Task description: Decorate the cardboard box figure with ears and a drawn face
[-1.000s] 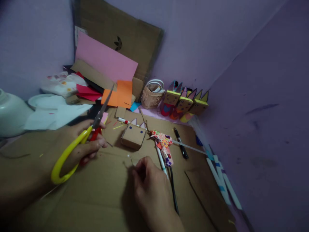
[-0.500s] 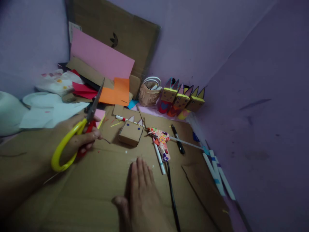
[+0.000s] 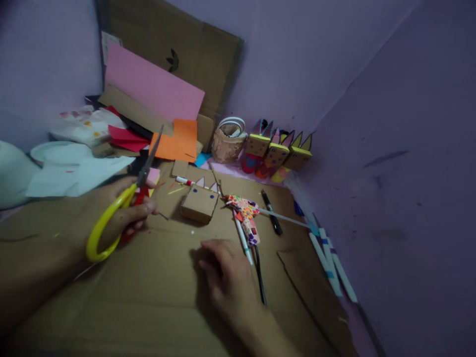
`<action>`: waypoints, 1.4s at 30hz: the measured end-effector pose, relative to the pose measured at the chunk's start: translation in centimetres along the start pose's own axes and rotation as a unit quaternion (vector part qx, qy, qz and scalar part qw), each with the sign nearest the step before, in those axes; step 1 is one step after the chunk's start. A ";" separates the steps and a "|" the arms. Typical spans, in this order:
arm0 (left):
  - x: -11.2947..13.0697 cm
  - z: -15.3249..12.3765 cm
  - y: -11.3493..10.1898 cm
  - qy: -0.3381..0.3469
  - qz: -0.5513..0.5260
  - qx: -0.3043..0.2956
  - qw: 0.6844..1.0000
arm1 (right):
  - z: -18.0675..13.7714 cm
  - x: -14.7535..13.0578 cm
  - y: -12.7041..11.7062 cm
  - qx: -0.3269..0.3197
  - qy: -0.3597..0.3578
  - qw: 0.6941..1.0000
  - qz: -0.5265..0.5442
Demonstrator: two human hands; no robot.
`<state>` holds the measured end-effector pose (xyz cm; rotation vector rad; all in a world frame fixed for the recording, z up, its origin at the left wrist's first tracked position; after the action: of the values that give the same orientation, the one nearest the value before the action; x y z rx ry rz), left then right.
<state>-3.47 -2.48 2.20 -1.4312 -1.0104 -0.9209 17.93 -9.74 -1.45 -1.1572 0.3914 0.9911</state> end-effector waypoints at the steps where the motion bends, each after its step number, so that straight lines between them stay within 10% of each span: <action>1: -0.1 0.0 0.1 0.007 -0.002 0.000 1.000 | 0.5 0.3 0.2 -0.005 0.004 1.000 -0.011; 8: -0.5 0.0 1.0 0.017 0.027 0.008 0.999 | 0.4 0.2 1.2 -0.065 -0.128 0.983 -0.117; 17: -0.5 0.0 0.8 0.025 0.132 0.047 0.990 | 1.0 0.5 2.4 -0.067 -0.044 0.981 -0.176; 27: -1.1 0.4 0.5 0.020 0.213 0.054 0.975 | -0.2 1.8 -1.0 0.225 -0.125 0.965 0.052; 35: -0.8 0.5 0.4 0.030 0.190 0.059 0.980 | -1.4 0.5 -2.7 0.274 -0.036 0.938 0.210; 37: -0.8 0.6 0.4 0.025 0.188 0.068 0.979 | -2.0 -0.8 -1.6 0.188 -0.038 0.958 0.214; 39: -0.7 0.6 0.3 0.014 0.178 0.071 0.981 | -2.5 -2.7 0.7 -0.061 -0.063 0.972 0.218; 42: -0.4 0.5 0.1 0.000 0.166 0.074 0.983 | -2.9 -4.7 1.7 -0.166 -0.077 0.965 0.187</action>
<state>-3.52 -1.99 1.74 -1.4201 -0.7903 -0.5899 14.62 -14.36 -0.20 -1.3213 0.3338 1.5118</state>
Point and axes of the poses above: each hand's wrist, its own z-axis towards the middle knuckle, its own y-axis out of the palm, x = y × z, the point moved 3 cm from there along z, towards the middle knuckle, and after that the axes turned 7 degrees about z, right-handed, at the moved point
